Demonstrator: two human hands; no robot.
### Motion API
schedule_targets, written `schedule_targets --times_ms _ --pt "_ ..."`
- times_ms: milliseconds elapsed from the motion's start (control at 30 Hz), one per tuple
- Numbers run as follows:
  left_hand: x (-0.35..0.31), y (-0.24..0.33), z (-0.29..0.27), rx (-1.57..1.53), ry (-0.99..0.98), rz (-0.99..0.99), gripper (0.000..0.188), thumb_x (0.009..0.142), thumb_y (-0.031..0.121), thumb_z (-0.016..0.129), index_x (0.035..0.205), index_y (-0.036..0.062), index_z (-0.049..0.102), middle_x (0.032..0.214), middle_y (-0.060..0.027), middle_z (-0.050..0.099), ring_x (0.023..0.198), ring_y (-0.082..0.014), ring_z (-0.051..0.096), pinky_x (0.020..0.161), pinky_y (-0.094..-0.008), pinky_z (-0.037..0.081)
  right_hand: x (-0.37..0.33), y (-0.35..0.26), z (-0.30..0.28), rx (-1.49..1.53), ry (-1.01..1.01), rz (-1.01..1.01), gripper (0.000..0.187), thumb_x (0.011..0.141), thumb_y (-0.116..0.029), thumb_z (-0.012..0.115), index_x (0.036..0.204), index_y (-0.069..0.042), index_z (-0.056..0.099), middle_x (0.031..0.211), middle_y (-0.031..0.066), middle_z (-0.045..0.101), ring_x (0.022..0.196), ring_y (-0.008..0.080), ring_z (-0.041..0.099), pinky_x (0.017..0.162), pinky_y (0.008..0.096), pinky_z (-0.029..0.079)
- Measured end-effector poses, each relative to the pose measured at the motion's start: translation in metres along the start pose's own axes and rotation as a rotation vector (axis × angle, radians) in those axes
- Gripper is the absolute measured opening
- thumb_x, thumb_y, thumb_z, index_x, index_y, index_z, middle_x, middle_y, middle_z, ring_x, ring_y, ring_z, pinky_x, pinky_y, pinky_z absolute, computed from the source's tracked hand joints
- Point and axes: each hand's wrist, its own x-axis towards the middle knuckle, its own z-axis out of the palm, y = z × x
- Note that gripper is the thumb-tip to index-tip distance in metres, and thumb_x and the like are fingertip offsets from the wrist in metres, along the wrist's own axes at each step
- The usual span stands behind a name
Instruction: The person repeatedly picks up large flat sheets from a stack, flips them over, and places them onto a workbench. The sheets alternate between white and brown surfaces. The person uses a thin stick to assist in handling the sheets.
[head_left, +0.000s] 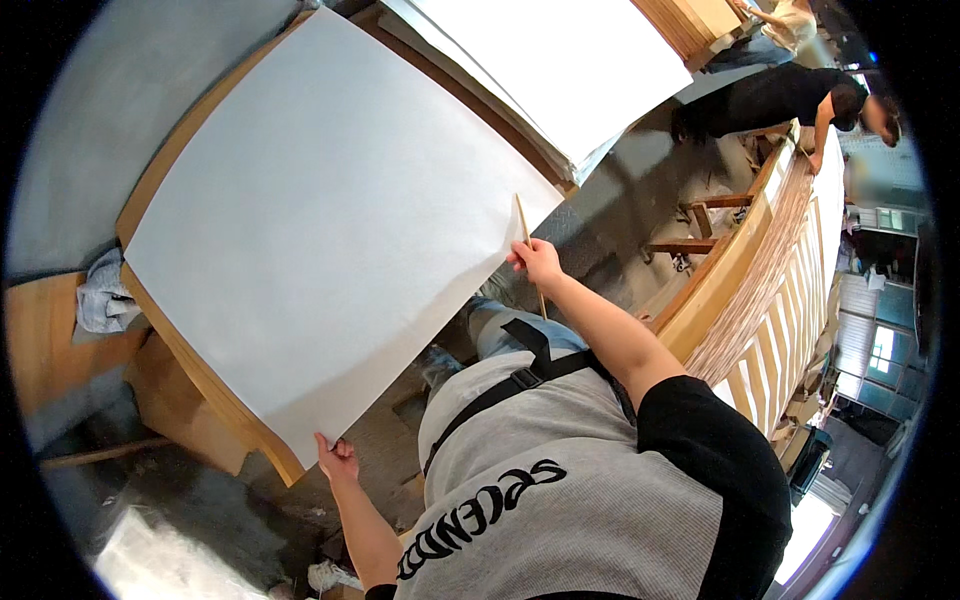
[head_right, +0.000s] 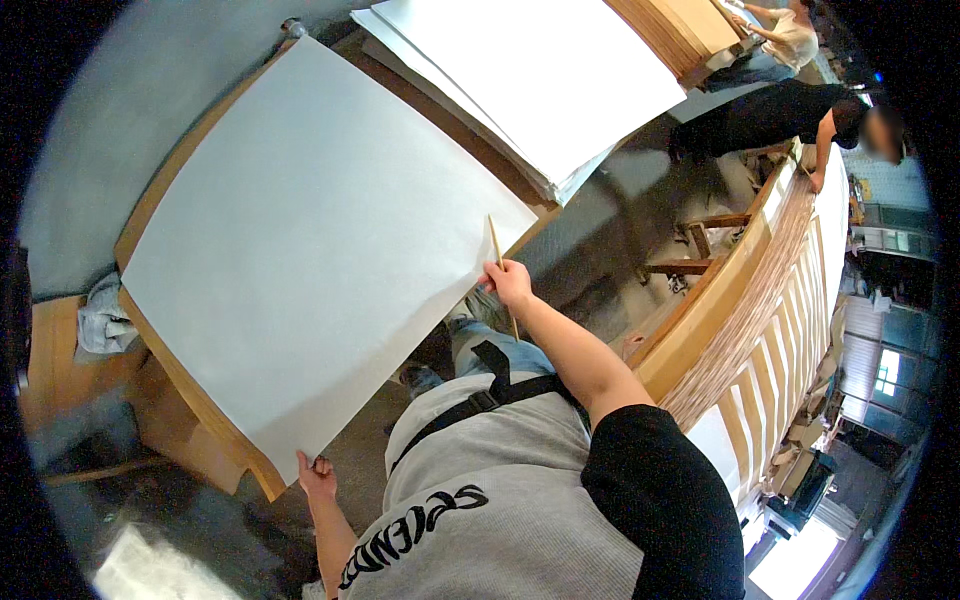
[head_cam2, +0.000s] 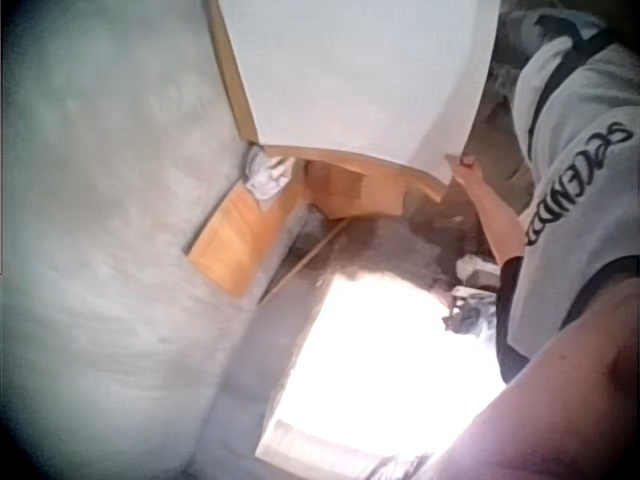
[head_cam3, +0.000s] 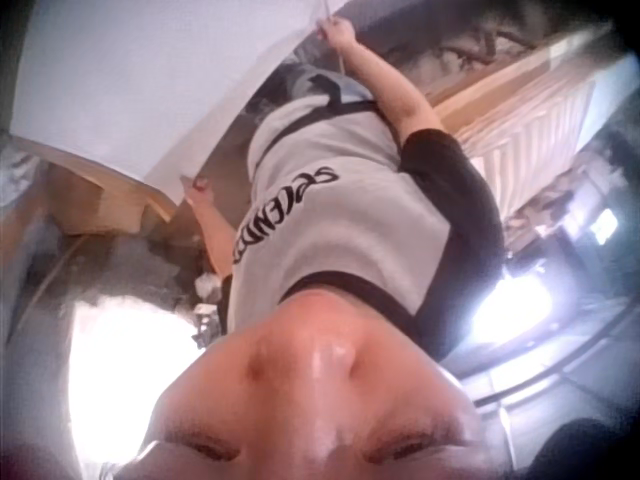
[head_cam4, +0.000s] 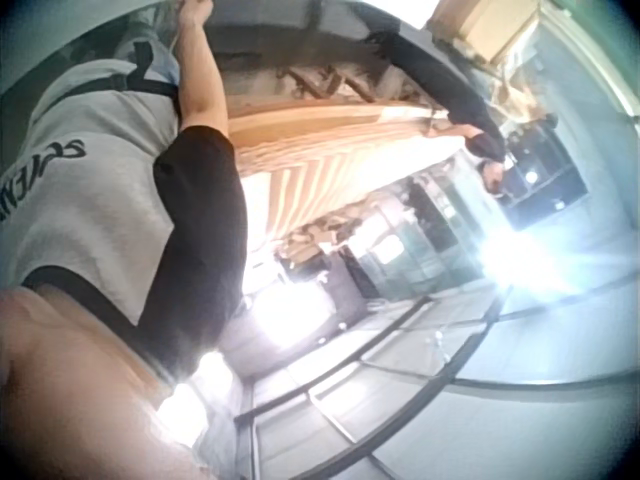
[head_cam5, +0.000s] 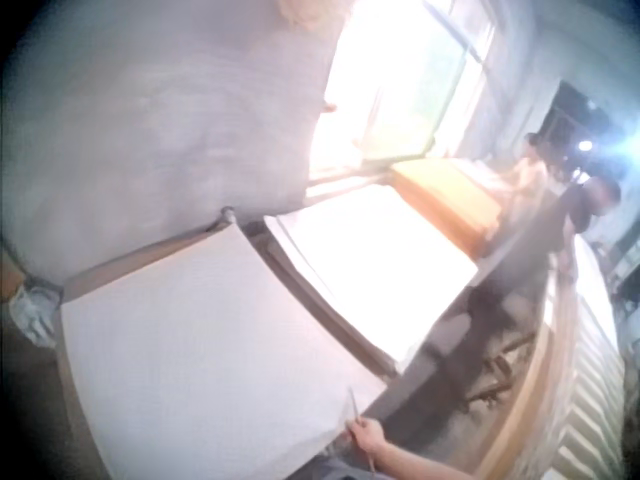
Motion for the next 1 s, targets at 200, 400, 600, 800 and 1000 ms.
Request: schedule_targets --times_ms 200,400,600,800,1000 --pt "-0.014 0.006 0.001 0.032 -0.029 -0.002 0.029 0.084 0.034 0.051 0.076 0.0066 0.046 0.048 -0.0011 0.030 0.040 -0.0126 0.027 0.039 -0.0255 0.024 0.003 -0.002 -0.007 0.047 -0.096 0.025 0.017 0.082 -0.025 0.053 0.079 -0.008 0.053 0.069 -0.0008 0.058 0.052 0.0042 0.046 0.038 0.0190 0.028" --pt "-0.051 0.017 0.021 0.075 0.070 0.088 0.026 0.086 0.033 0.047 0.079 0.0077 0.048 0.047 0.0005 0.026 0.039 -0.0113 0.025 0.038 -0.0252 0.023 0.002 -0.007 -0.026 -0.199 -0.123 0.008 0.039 0.073 -0.042 0.060 0.073 -0.004 0.061 0.048 0.0030 0.052 0.045 0.0096 0.050 0.046 0.0245 0.040" --pt "-0.082 0.032 0.029 0.113 0.060 0.109 0.026 0.087 0.033 0.044 0.086 0.0068 0.047 0.050 -0.0013 0.032 0.039 -0.0115 0.028 0.037 -0.0247 0.025 -0.011 -0.017 -0.021 -0.538 -0.519 -0.004 0.041 0.070 -0.043 0.064 0.064 -0.003 0.061 0.047 0.0040 0.052 0.046 0.0096 0.053 0.047 0.0226 0.041" --pt "-0.108 0.054 0.042 0.174 0.077 0.143 0.029 0.088 0.033 0.042 0.092 0.0051 0.049 0.047 -0.0010 0.029 0.036 -0.0109 0.024 0.035 -0.0241 0.023 0.001 -0.001 0.000 -0.057 -0.549 0.165 0.045 0.073 -0.045 0.061 0.051 -0.006 0.054 0.041 0.0014 0.046 0.037 0.0088 0.043 0.041 0.0222 0.033" --pt "-0.135 0.111 0.116 0.342 0.135 0.504 0.033 0.088 0.033 0.043 0.087 0.0020 0.051 0.044 -0.0001 0.030 0.033 -0.0101 0.021 0.031 -0.0242 0.019 -0.016 -0.002 0.022 0.138 -0.470 0.130 0.038 0.078 -0.034 0.058 0.055 -0.003 0.056 0.042 0.0013 0.048 0.035 0.0073 0.040 0.036 0.0205 0.028"
